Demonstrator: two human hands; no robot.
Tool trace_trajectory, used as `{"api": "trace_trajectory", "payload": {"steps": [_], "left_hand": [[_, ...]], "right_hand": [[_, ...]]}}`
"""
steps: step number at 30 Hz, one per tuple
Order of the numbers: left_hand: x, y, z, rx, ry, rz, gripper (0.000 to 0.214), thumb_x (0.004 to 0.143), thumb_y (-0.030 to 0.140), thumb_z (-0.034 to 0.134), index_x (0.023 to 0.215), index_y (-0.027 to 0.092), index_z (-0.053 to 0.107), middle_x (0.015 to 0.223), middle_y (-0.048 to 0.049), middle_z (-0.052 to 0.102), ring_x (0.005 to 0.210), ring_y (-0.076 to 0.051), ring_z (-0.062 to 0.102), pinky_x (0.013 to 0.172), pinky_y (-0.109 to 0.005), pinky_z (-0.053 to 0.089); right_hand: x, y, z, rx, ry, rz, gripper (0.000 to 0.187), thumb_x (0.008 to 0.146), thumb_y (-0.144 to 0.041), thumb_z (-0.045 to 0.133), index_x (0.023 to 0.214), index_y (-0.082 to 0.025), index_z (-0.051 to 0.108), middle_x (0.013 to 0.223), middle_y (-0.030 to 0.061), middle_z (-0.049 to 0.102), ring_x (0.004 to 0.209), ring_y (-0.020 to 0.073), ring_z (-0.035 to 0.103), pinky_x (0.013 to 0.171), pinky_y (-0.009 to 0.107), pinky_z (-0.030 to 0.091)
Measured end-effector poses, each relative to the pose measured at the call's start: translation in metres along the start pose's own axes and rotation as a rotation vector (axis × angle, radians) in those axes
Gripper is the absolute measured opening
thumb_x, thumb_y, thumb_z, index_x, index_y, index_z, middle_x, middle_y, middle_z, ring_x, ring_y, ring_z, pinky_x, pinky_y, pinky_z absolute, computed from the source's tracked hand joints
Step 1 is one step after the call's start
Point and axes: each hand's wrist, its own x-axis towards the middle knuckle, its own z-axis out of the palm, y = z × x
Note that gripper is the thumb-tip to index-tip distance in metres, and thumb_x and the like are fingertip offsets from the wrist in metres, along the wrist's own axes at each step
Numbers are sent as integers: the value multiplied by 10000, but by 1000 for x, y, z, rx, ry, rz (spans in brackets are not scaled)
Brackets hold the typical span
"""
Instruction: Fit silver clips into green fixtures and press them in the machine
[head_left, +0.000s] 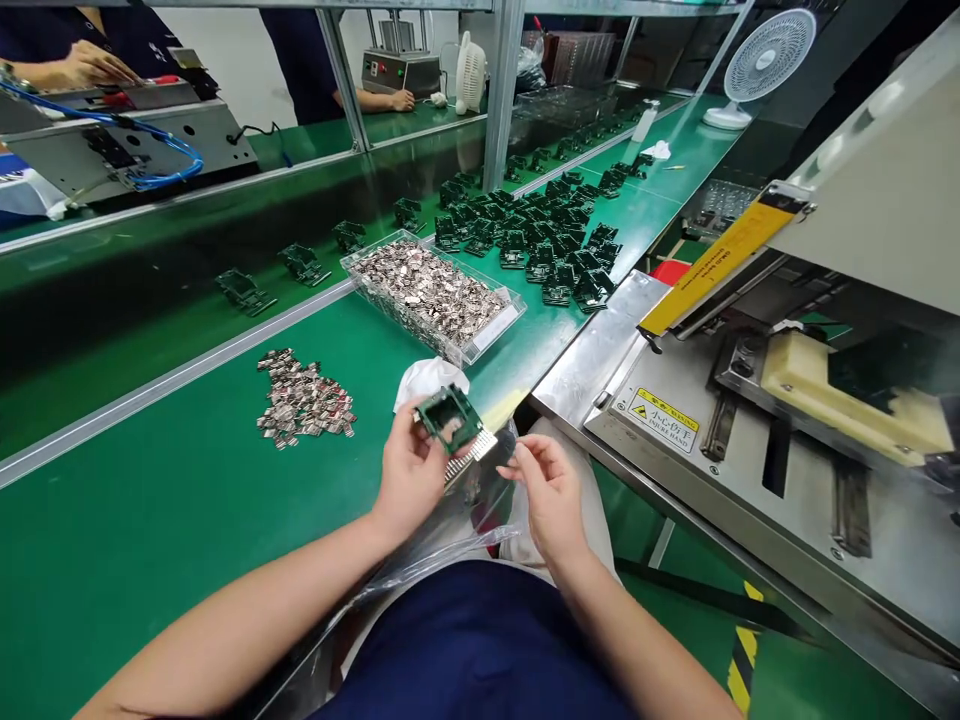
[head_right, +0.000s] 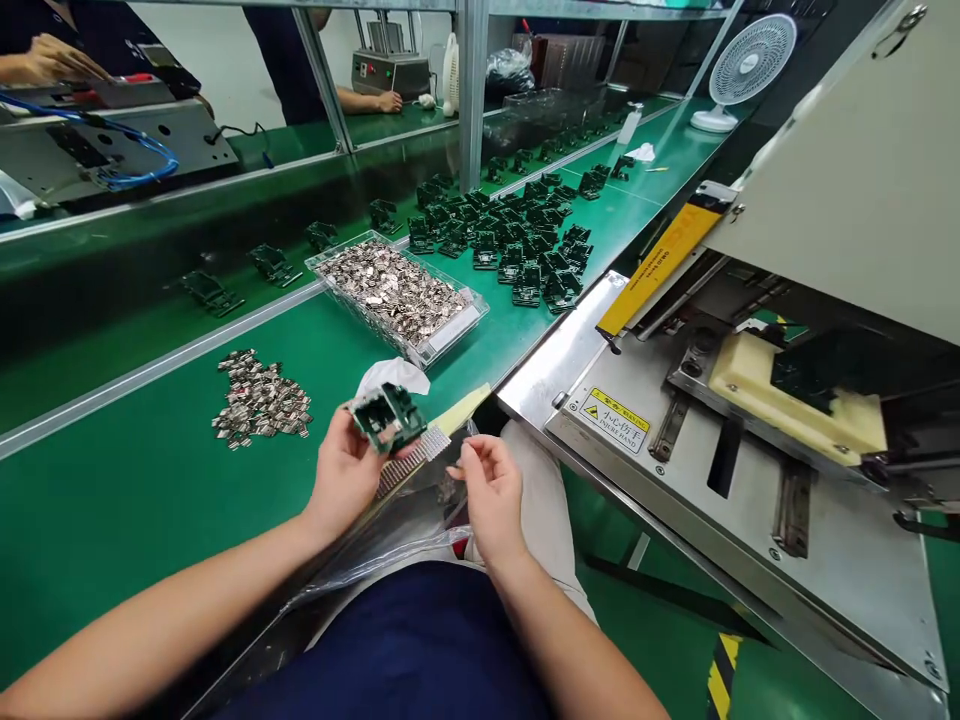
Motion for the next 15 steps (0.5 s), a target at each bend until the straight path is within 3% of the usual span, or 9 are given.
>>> {"api": "trace_trajectory", "payload": {"steps": [5, 9, 15], "left_hand": [[19, -18, 13, -45, 5, -6, 432, 760, 429, 720, 1053, 217, 484, 947, -37, 637, 814, -175, 664, 664, -285, 592], [11, -29, 2, 63, 0, 39, 422, 792, 429, 690, 1085, 189, 506, 948, -63, 659, 846, -179, 661, 752, -290, 570], [1, -26, -14, 115, 29, 35, 495, 768, 482, 701, 1113, 183, 511, 932, -66, 671, 826, -181, 650, 762, -295, 557]], "right_hand": [[1, 33, 8, -138, -123, 63, 424, 776, -568, 678, 737, -150, 624, 617, 3, 546, 556, 125, 487, 515, 238, 420], [3, 44, 28, -183, -123, -49, 474, 828, -579, 605, 599, -184, 477, 521, -36, 427, 490, 99, 358, 471, 231, 288], [-4, 58, 33, -212, -134, -163, 454, 888, -560, 505, 626, -193, 451, 569, -27, 401, 536, 113, 346, 501, 248, 286]]}}
